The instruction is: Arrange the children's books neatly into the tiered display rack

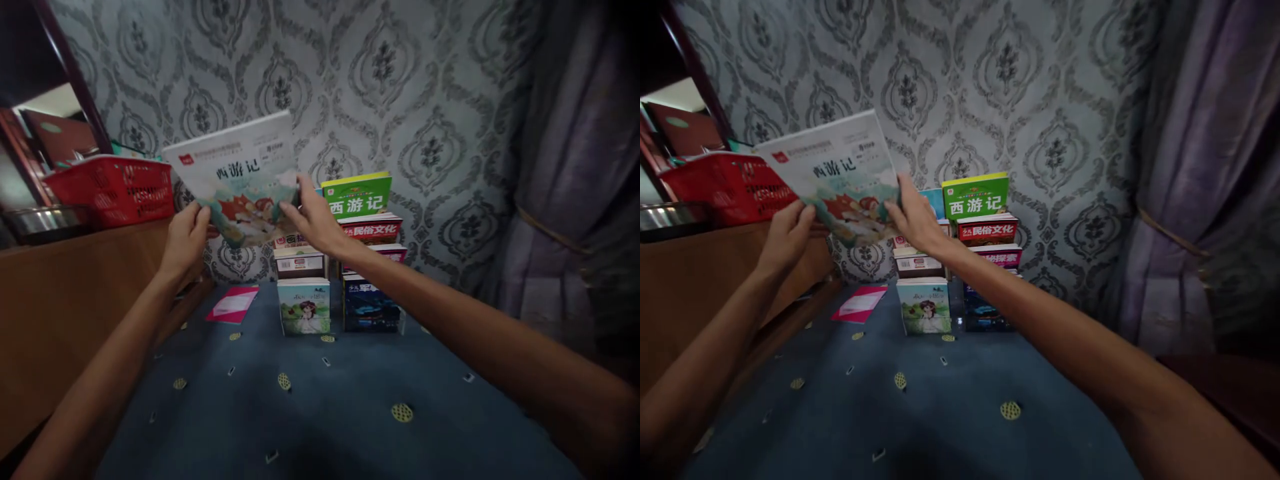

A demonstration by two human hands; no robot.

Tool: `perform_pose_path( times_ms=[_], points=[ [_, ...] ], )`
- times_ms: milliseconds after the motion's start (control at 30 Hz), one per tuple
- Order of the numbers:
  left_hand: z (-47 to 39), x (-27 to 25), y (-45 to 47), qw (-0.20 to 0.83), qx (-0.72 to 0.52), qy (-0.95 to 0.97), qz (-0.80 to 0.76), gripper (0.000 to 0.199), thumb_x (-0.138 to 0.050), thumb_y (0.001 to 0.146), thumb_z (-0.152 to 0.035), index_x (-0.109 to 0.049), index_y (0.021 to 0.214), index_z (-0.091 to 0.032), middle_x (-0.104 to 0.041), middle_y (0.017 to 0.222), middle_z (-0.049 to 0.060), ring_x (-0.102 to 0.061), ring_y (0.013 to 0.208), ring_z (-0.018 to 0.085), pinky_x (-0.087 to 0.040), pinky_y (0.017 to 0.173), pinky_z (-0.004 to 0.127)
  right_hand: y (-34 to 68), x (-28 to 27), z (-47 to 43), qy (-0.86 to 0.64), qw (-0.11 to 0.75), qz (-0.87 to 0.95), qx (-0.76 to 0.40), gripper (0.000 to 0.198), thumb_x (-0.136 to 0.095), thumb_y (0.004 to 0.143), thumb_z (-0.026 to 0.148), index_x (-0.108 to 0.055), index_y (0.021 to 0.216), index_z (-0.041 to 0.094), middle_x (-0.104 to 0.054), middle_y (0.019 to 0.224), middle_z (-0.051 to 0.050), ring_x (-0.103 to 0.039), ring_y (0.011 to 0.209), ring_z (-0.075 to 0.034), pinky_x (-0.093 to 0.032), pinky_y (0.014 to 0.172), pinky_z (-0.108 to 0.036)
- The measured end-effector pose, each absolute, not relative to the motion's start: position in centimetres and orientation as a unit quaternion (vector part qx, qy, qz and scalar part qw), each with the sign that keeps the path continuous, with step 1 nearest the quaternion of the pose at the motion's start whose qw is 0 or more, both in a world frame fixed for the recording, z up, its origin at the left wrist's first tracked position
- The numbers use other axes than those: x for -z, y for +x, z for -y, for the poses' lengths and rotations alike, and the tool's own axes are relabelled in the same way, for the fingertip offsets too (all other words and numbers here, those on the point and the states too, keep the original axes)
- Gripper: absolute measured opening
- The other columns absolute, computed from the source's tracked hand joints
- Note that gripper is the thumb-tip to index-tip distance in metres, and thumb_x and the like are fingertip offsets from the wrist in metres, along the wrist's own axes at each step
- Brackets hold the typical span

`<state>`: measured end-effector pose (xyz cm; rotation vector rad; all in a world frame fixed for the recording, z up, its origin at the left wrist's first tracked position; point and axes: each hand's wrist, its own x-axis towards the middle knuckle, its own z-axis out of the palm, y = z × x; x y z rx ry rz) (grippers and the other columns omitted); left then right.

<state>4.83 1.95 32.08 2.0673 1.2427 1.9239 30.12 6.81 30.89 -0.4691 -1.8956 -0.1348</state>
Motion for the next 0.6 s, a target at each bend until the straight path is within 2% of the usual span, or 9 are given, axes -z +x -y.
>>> perform_pose_path(
  times_ms=[167, 300, 467, 600],
  points=[
    [-4.9, -35.8, 7.6, -0.005, -0.621, 0.696, -0.360, 0.022, -0.046, 0.094, -0.035, -0.051, 0.080, -0.018, -0.060, 0.075, 0.001, -0.068, 0.073, 0.017, -0.059, 0.075, 0.036, 33.1, -34.6, -7.3, -0.198, 0.569, 0.789, 0.118, 0.042, -0.043, 0.098, 0.036, -0.033, 0.133, 0.016, -0.059, 0.120, -0.011, -0.058, 0.105, -0.024, -0.046, 0.099, -0.048],
    [-7.5, -37.6, 10.0, -0.003, -0.627, 0.705, -0.332, 0.023, -0.048, 0.091, -0.039, -0.050, 0.078, -0.020, -0.059, 0.072, 0.001, -0.069, 0.076, 0.019, -0.060, 0.075, 0.035, 35.2, -36.0, -8.6, -0.209, 0.583, 0.772, 0.139, 0.040, -0.044, 0.096, 0.034, -0.036, 0.131, 0.016, -0.059, 0.119, -0.011, -0.057, 0.105, -0.024, -0.046, 0.098, -0.045],
    [-10.1, -38.1, 12.4, -0.001, -0.608, 0.723, -0.329, 0.025, -0.048, 0.088, -0.043, -0.050, 0.077, -0.021, -0.059, 0.073, 0.000, -0.068, 0.068, 0.018, -0.061, 0.070, 0.034, 37.3, -35.9, -10.1, -0.246, 0.596, 0.754, 0.127, 0.038, -0.044, 0.092, 0.029, -0.037, 0.127, 0.014, -0.061, 0.107, -0.011, -0.057, 0.094, -0.024, -0.048, 0.091, -0.044],
    [-11.2, -37.4, 14.0, 0.021, -0.610, 0.717, -0.335, 0.025, -0.050, 0.086, -0.045, -0.053, 0.080, -0.021, -0.063, 0.076, 0.001, -0.069, 0.069, 0.018, -0.063, 0.074, 0.035, 38.3, -35.0, -11.3, -0.265, 0.597, 0.749, 0.111, 0.036, -0.044, 0.091, 0.028, -0.037, 0.124, 0.015, -0.060, 0.104, -0.010, -0.057, 0.091, -0.024, -0.048, 0.089, -0.043]
  ],
)
